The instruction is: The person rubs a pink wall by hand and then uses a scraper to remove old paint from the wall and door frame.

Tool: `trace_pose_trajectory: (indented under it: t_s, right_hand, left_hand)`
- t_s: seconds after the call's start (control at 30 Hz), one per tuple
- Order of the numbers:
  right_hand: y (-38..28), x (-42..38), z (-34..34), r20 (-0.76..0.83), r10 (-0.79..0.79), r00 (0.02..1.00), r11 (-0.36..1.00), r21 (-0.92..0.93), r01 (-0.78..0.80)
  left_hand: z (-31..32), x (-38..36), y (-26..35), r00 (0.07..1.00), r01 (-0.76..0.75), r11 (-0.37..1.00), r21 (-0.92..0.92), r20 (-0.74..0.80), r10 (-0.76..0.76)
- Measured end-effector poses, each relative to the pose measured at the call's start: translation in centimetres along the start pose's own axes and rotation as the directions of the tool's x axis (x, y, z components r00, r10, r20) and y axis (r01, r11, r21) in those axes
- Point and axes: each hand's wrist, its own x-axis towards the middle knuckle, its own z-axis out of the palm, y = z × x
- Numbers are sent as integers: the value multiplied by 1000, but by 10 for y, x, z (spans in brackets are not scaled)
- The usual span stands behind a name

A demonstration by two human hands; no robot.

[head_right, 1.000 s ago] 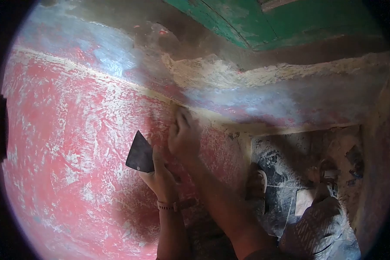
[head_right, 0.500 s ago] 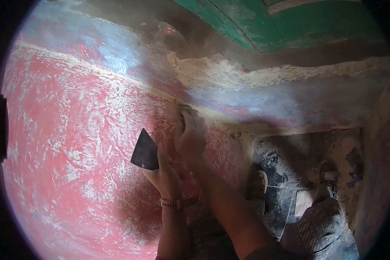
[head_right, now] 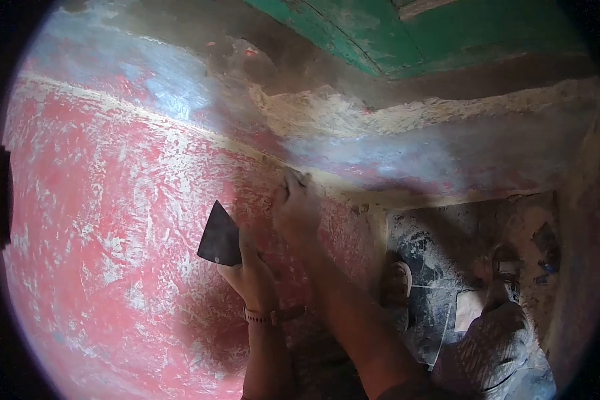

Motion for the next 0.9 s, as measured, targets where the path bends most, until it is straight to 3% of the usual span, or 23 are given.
trace_pose_trajectory:
  t_s: [0.07,0.17,0.27,0.37,0.47,0.57,0.67,0.77,0.87,0.9]
  right_hand:
    - [-24,0,-8,55,-33,998,999,39,31]
    - [2,5,0,-124,-192,973,978,52,200]
    - [2,4,-3,69,136,988,990,39,-139]
    - [-32,13,-14,136,-181,974,952,272,139]
    - [-29,10,5,-79,-307,949,923,217,316]
    - [-29,1,4,-50,-52,997,998,18,53]
    - [-40,23,5,-64,-342,938,886,311,344]
    - [-49,15,-7,-8,-294,956,924,255,286]
    - [-28,3,-4,-21,-45,999,998,40,46]
    - [-30,8,-2,-18,-105,994,987,120,106]
  left_hand:
    - [0,-4,3,996,86,996,-12,1,-86]
    - [4,-3,-3,999,24,1000,18,-26,-24]
    - [6,2,-12,994,-103,994,23,-22,104]
    - [5,-1,-7,1000,21,1000,-8,-5,-21]
    - [3,-3,-4,996,86,995,-49,-20,-87]
    - [-1,-3,-6,997,69,997,-46,-37,-70]
    - [2,-4,2,989,142,980,-138,-11,-145]
    - [-1,-2,-10,997,66,995,-81,-36,-69]
    - [1,-1,-7,998,26,999,-37,-53,-28]
    - [3,-2,-1,998,49,997,-63,-44,-52]
